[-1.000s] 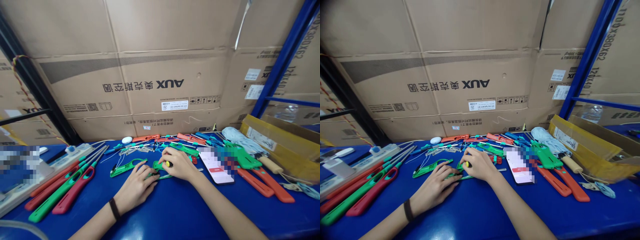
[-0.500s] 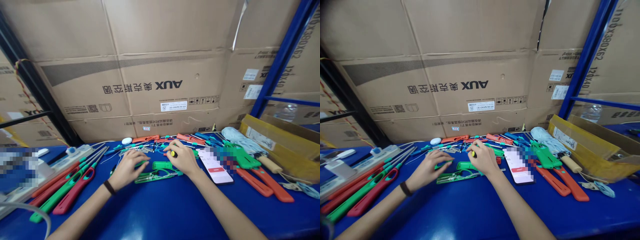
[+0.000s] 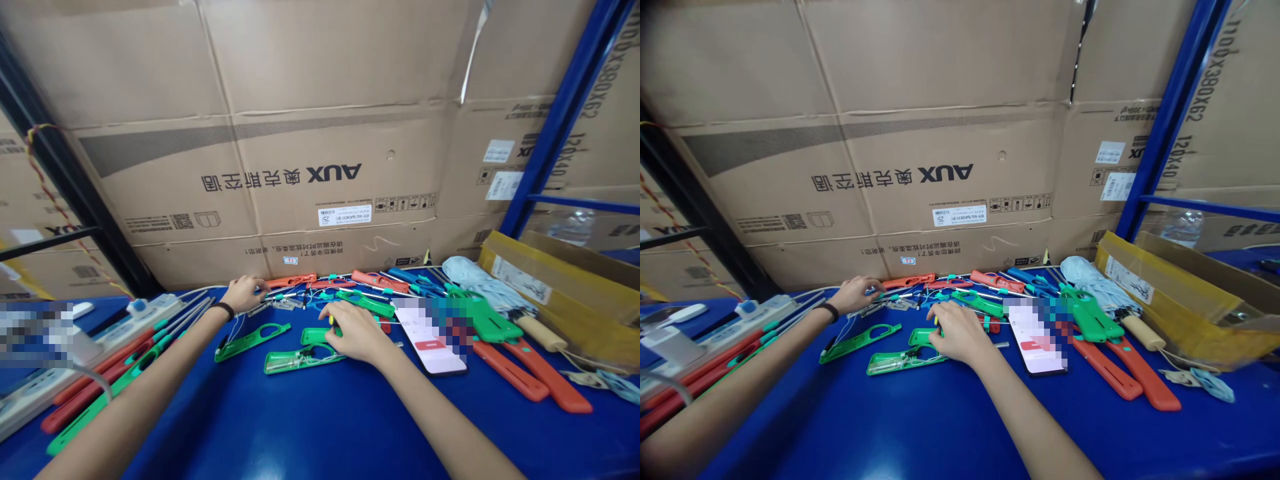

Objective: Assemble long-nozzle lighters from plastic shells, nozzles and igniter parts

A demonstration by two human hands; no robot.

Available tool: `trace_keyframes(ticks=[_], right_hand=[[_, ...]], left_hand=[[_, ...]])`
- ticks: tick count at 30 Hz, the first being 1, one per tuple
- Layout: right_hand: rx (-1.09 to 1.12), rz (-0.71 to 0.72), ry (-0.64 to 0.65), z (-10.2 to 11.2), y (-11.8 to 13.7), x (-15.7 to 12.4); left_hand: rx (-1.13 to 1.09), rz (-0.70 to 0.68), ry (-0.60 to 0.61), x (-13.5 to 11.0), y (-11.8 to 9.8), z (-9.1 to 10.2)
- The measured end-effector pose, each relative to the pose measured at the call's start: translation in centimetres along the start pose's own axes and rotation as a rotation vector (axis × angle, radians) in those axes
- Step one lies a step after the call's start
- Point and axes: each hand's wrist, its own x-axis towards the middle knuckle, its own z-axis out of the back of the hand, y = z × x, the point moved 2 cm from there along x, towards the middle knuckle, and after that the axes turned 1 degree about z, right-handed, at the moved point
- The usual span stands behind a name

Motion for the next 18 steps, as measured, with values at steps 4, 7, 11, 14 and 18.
trace_keyframes(ticks=[4,7,11,14,18], right_hand=[[-0.01,0.036,0.076,-0.7,0.3,0.0],[-0.023,0.039,0.099,-0.9,0.5,0.0],[-0.03,0.058,0.109,-1.1,0.6,-0.1],[-0.028,0.077,0.108,-1.3,0.7,-0.1],[-0.032,0.089,0.09,-1.6,0.7,-0.1]], left_hand=[[0.041,0.051,0.087,0.9,1.2,1.1],[0.074,0.142,0.133,1.4,2.3,2.0],[0.074,0.214,0.248,1.4,3.9,2.4],[0.047,0.242,0.278,1.0,4.9,2.2],[0.008,0.342,0.237,0.5,6.5,1.3]])
